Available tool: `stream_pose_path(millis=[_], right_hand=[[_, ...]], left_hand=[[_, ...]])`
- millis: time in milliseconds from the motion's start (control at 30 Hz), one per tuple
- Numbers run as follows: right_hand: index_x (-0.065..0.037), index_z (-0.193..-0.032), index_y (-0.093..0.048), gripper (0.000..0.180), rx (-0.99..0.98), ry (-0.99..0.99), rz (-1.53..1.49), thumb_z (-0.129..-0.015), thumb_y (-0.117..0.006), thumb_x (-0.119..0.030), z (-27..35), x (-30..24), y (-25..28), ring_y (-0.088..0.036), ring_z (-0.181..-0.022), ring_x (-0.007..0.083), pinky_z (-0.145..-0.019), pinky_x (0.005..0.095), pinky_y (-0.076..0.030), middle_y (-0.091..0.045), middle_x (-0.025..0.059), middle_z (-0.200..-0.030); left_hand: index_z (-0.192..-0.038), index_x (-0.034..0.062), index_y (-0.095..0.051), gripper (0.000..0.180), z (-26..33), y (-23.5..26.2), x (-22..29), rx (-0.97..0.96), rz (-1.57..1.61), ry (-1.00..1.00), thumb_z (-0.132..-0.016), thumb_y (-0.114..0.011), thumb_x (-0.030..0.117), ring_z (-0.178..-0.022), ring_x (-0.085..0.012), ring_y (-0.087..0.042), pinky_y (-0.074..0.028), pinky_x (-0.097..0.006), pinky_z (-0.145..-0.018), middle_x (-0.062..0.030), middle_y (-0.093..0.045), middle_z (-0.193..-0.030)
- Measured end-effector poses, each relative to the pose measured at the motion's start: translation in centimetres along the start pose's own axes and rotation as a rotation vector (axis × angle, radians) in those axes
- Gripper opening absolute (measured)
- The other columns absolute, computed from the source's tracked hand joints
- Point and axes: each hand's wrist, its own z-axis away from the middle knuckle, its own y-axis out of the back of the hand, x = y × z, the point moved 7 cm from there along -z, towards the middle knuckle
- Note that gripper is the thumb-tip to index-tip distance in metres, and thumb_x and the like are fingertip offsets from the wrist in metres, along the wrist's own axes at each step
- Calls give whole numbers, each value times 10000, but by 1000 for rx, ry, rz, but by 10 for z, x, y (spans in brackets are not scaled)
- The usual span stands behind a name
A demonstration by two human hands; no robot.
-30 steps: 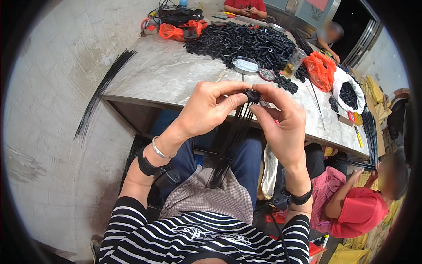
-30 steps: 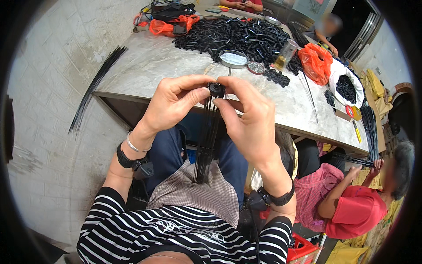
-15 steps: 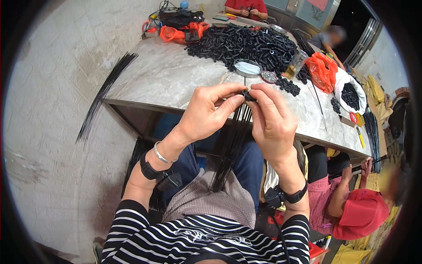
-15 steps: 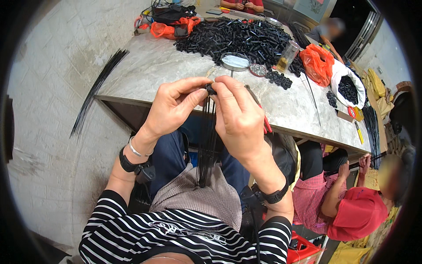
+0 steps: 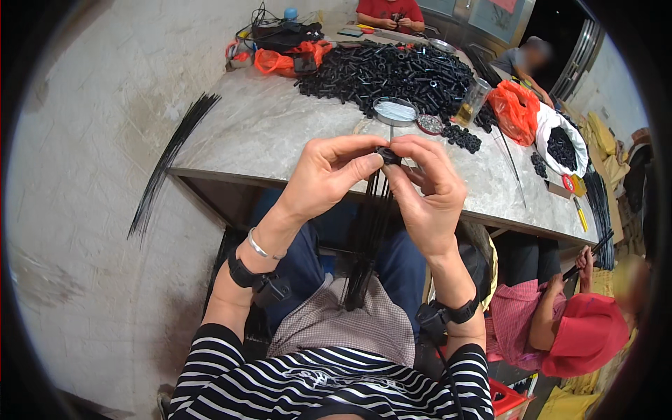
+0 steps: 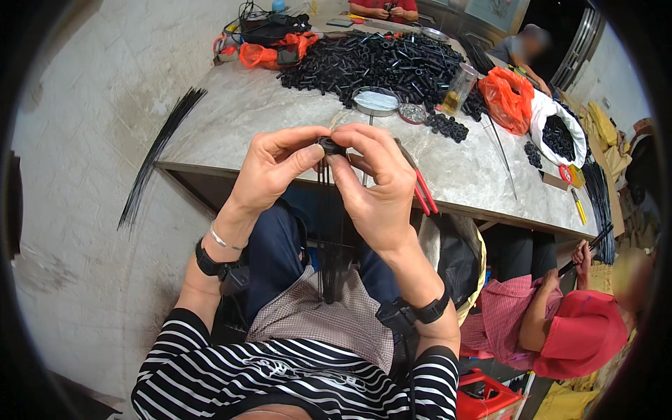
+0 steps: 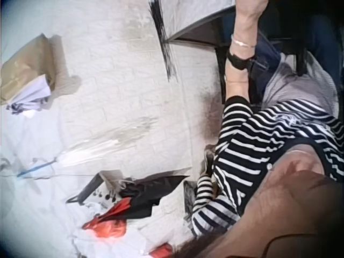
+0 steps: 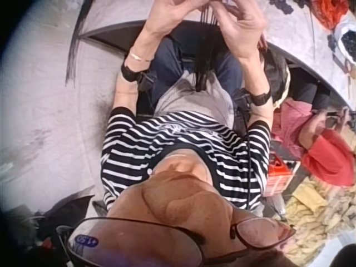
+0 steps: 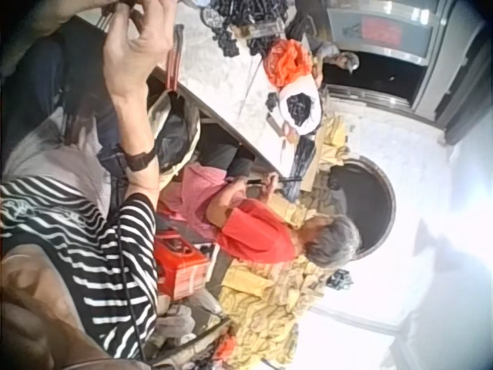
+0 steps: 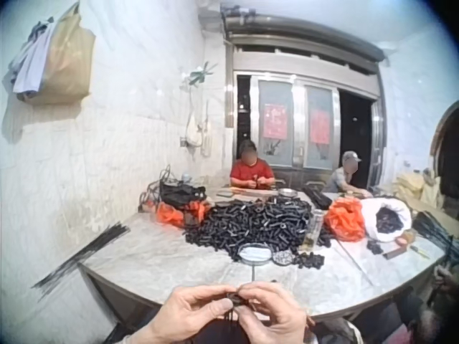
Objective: Assembling black umbrella rib components and connectors using pliers.
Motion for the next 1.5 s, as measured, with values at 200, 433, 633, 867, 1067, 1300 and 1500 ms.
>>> stream_pose_path(millis=[200,433,633,867,1067,1300,1500], right_hand=[[13,-980,-640,248,18,87,89,-748,-656,97,0,0,-4,-641,-880,171,-709,267,-557,-615,101,-1016],[14,-964,-638,239,27,188,188,-742,-659,101,-4,0,-9,-638,-841,172,-666,263,-549,-611,104,-990],[15,-964,-636,242,75,64,40,-738,-662,97,-5,11,-11,-632,-823,171,-634,265,-552,-605,103,-1008],[5,-948,-633,267,41,178,162,-703,-668,105,-7,13,-13,-637,-819,203,-662,291,-528,-618,106,-960],[3,-937,-630,286,30,257,253,-674,-667,111,-7,4,-14,-632,-810,235,-683,309,-519,-616,109,-929],[0,-925,-640,240,50,-120,92,-706,-729,38,8,23,1,-601,-714,101,-513,221,-469,-616,75,-880],[9,-834,-639,154,28,-151,23,-728,-751,-1,13,31,7,-588,-629,90,-467,210,-440,-624,70,-778]], left_hand=[[-1099,-11,-650,230,0,4,-2,26,-12,-24,-887,-624,75,-752,-58,-577,-487,-209,-670,-32,-666,-860],[-1093,-10,-654,215,-2,8,-7,62,-31,-40,-895,-603,54,-737,-62,-574,-482,-211,-655,-28,-661,-837],[-1094,-22,-649,214,-4,10,-10,73,-21,-17,-902,-589,50,-759,-67,-581,-485,-212,-670,-37,-664,-850],[-1127,-37,-621,249,-2,11,-3,58,-89,-14,-895,-599,51,-830,-84,-603,-500,-224,-726,-54,-667,-909],[-1146,-53,-598,300,-4,8,-6,62,-27,44,-868,-642,51,-900,-113,-628,-516,-235,-768,-74,-673,-951],[-1094,-25,-642,253,-10,8,-11,-6,36,127,-864,-658,79,-835,-89,-619,-513,-223,-736,-62,-675,-929],[-1081,-16,-652,252,-14,4,-21,-28,117,143,-860,-663,106,-839,-79,-603,-500,-220,-741,-39,-671,-916]])
